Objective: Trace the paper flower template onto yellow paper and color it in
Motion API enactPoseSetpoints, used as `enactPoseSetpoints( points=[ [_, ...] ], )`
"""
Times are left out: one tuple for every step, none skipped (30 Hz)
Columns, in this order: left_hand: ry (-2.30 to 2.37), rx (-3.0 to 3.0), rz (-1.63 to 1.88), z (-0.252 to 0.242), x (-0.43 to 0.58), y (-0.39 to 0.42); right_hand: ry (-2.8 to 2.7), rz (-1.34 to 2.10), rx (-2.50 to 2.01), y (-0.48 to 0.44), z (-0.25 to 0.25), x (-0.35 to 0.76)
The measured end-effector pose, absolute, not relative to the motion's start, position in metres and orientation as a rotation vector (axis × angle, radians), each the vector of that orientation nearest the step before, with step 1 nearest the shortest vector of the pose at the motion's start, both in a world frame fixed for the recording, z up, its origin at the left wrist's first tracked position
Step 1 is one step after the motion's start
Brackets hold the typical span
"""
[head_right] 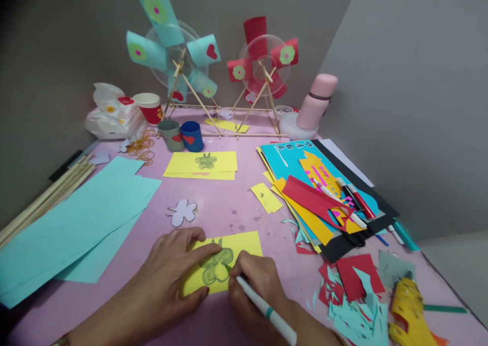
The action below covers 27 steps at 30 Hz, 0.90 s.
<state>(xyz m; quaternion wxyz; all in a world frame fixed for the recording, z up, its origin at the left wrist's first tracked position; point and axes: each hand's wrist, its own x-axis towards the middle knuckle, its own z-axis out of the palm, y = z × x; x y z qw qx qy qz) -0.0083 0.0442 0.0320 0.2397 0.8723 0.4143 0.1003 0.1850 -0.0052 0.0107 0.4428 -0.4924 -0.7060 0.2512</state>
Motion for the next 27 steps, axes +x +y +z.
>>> enactPoseSetpoints(
  points=[
    [1.134,2.388,0.283,0.0307,-0.0085,0.044,-1.803,0.565,-1.199,-0.0049,0.0113,0.1853],
    [1.134,2.389,0.291,0.0295,-0.0085,0.0438,-1.836,0.525,-1.193,-0.0045,0.012,0.1855],
    [1.135,2.389,0.3,0.0286,-0.0085,0.0436,-1.858,0.499,-1.196,-0.004,0.0127,0.1854],
    [1.137,2.389,0.31,0.0278,-0.0084,0.0435,-1.875,0.485,-1.198,-0.0036,0.0135,0.1852],
    [1.137,2.39,0.32,0.0274,-0.0083,0.0435,-1.89,0.477,-1.198,-0.0032,0.0144,0.1849],
    [1.137,2.391,0.329,0.0271,-0.0083,0.0434,-1.902,0.469,-1.197,-0.003,0.0153,0.1846],
    [1.133,2.392,0.336,0.027,-0.0082,0.0434,-1.914,0.465,-1.193,-0.0029,0.0162,0.1843],
    [1.129,2.392,0.342,0.027,-0.0082,0.0434,-1.928,0.465,-1.187,-0.0029,0.0169,0.184],
    [1.126,2.39,0.349,0.027,-0.0082,0.0434,-1.941,0.464,-1.182,-0.0029,0.0174,0.1838],
    [1.125,2.388,0.355,0.027,-0.0082,0.0433,-1.951,0.462,-1.18,-0.0028,0.0176,0.1836],
    [1.126,2.385,0.359,0.0269,-0.0082,0.0433,-1.956,0.461,-1.179,-0.0027,0.0175,0.1834],
    [1.127,2.382,0.361,0.0268,-0.0082,0.0433,-1.959,0.463,-1.175,-0.0025,0.0172,0.1832],
    [1.13,2.381,0.365,0.0266,-0.0082,0.0432,-1.959,0.468,-1.168,-0.0022,0.0167,0.1831],
    [1.13,2.381,0.366,0.0264,-0.0082,0.0433,-1.958,0.475,-1.159,-0.0018,0.0161,0.1829],
    [1.129,2.381,0.364,0.0263,-0.0083,0.0433,-1.956,0.483,-1.154,-0.0015,0.0155,0.1827],
    [1.126,2.383,0.359,0.0261,-0.0083,0.0433,-1.958,0.495,-1.151,-0.0011,0.0149,0.1825],
    [1.125,2.385,0.357,0.026,-0.0083,0.0432,-1.961,0.507,-1.15,-0.0008,0.0144,0.1823],
    [1.125,2.389,0.354,0.026,-0.0083,0.0431,-1.966,0.518,-1.154,-0.0006,0.014,0.1821],
    [1.127,2.391,0.351,0.026,-0.0083,0.043,-1.971,0.524,-1.163,-0.0004,0.0137,0.1818],
    [1.128,2.394,0.346,0.0261,-0.0082,0.0428,-1.978,0.527,-1.175,-0.0002,0.0134,0.1815],
    [1.131,2.398,0.351,0.0262,-0.0081,0.0426,-1.982,0.521,-1.187,-0.0001,0.0132,0.1812],
    [1.132,2.401,0.353,0.0264,-0.008,0.0424,-1.986,0.508,-1.199,-0.0001,0.0131,0.181],
    [1.132,2.404,0.351,0.0267,-0.0079,0.0422,-1.99,0.495,-1.215,-0.0001,0.0131,0.1808],
    [1.133,2.406,0.345,0.0271,-0.0078,0.0421,-1.99,0.485,-1.229,-0.0002,0.0133,0.1807],
    [1.137,2.406,0.34,0.0275,-0.0077,0.0422,-1.986,0.48,-1.24,-0.0004,0.0135,0.1806],
    [1.139,2.406,0.333,0.0281,-0.0075,0.0423,-1.981,0.483,-1.249,-0.0007,0.0138,0.1807],
    [1.139,2.404,0.322,0.0287,-0.0073,0.0425,-1.977,0.488,-1.253,-0.001,0.0142,0.1809]
  ],
)
